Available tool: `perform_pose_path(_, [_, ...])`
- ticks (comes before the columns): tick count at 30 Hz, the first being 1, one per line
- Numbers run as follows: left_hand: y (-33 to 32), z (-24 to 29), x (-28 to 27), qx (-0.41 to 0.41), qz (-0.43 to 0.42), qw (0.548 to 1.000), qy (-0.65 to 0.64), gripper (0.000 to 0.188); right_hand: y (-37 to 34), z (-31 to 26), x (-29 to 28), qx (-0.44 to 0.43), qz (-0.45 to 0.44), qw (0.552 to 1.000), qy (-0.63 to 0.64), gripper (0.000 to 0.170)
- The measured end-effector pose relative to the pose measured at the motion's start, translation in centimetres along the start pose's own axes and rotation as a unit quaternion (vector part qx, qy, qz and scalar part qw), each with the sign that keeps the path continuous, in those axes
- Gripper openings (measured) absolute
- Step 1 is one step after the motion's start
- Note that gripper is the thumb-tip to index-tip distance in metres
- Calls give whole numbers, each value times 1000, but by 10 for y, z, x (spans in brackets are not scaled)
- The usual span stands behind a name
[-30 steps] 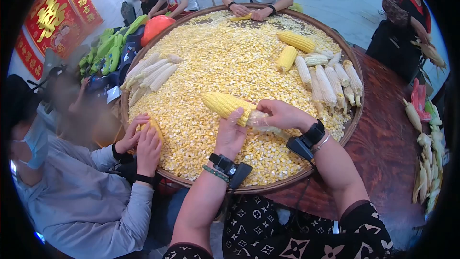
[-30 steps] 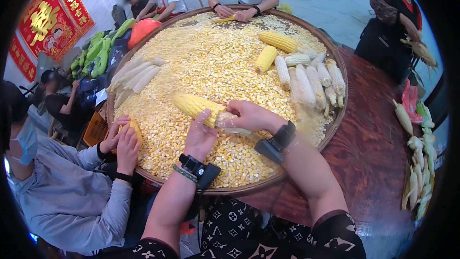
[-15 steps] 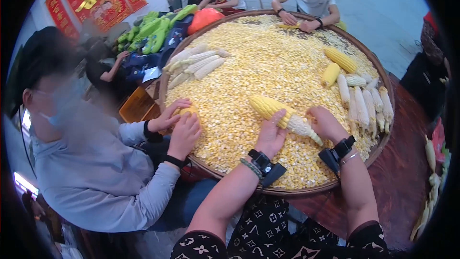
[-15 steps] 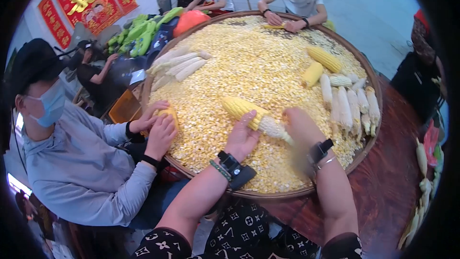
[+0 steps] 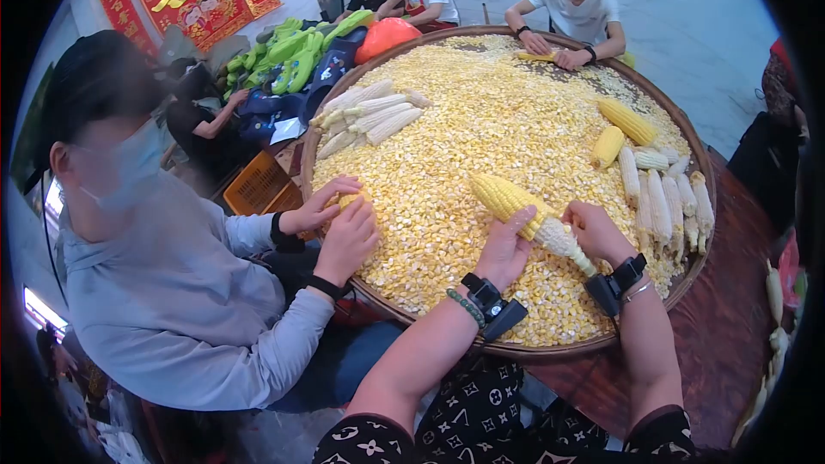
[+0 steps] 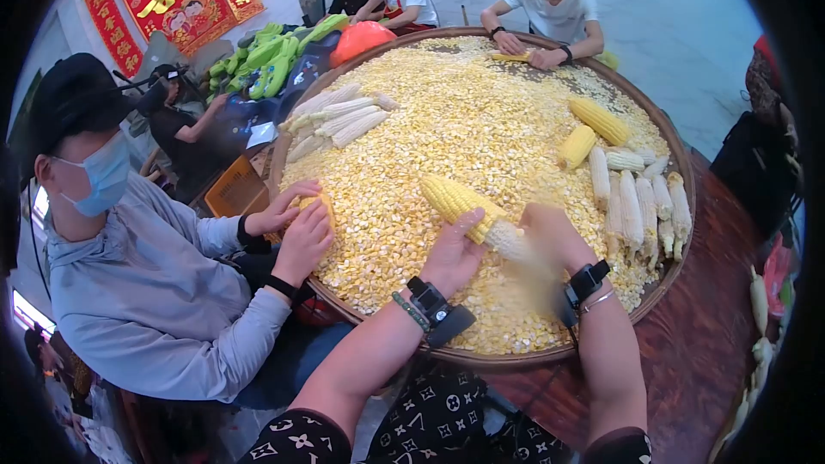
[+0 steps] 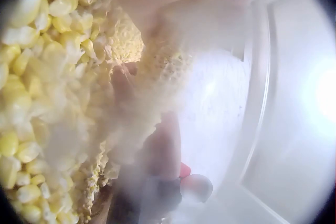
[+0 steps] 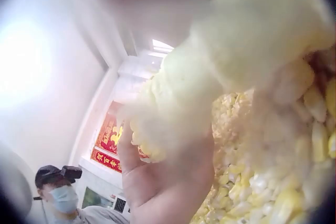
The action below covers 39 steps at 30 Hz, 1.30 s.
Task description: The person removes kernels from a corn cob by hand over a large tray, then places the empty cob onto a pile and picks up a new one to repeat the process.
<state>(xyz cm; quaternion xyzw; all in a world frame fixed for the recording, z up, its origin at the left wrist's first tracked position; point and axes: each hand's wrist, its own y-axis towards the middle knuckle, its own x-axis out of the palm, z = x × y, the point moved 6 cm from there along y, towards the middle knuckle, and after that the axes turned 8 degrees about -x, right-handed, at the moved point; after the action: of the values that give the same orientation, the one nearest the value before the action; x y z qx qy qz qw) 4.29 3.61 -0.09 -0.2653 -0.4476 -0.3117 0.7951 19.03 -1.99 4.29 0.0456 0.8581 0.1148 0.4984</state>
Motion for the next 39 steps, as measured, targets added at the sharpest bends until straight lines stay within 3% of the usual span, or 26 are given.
perform_pose_path(1, [0, -2, 0, -6, -3, 1000, -2, 32, -1, 4, -4, 44, 36, 997, 48, 11])
perform_pose_path(3, [1, -1, -2, 8, 6, 1000, 5, 25, -1, 3, -13, 53, 68, 994, 68, 9])
perform_pose_path(5, [3, -2, -4, -1, 7, 1000, -5, 26, -1, 9, -23, 59, 176, 964, 193, 9])
perform_pose_path(11, [5, -2, -8, 0, 8, 1000, -4, 30, -2, 17, -32, 83, 242, 949, 184, 21])
perform_pose_path(14, [3, -1, -6, -2, 16, 1000, -4, 31, 1, 14, -23, 75, 107, 981, 140, 41])
perform_pose_path(15, [1, 0, -5, -2, 21, 1000, 1, 31, 0, 10, -23, 84, 110, 981, 137, 41])
perform_pose_path(17, [2, 0, -5, -11, 10, 1000, 12, 33, -2, 2, -22, 86, 146, 953, 251, 46])
perform_pose_path(19, [4, 1, -3, -1, -12, 1000, 25, 34, 0, 2, -24, 75, 133, 956, 252, 47])
perform_pose_path(21, [2, 0, -1, 0, -10, 999, 36, 37, -1, -3, -8, 154, 18, 908, 388, 46])
perform_pose_path(22, [0, 0, 5, -10, -32, 998, 52, 38, -3, -12, -10, 156, -29, 928, 338, 45])
perform_pose_path(25, [-2, 0, 9, -6, -36, 996, 83, 43, -3, -24, -10, 105, -27, 935, 337, 45])
perform_pose_path(33, [-6, -1, 13, -27, -17, 998, 61, 38, -1, -11, 1, 129, -61, 955, 260, 49])
perform_pose_path(35, [-5, -1, 12, -22, -16, 998, 56, 39, -4, -18, -2, 140, -86, 942, 294, 56])
perform_pose_path(39, [-6, 0, 12, -17, -20, 998, 64, 47, -8, -30, -7, 130, -98, 926, 340, 51])
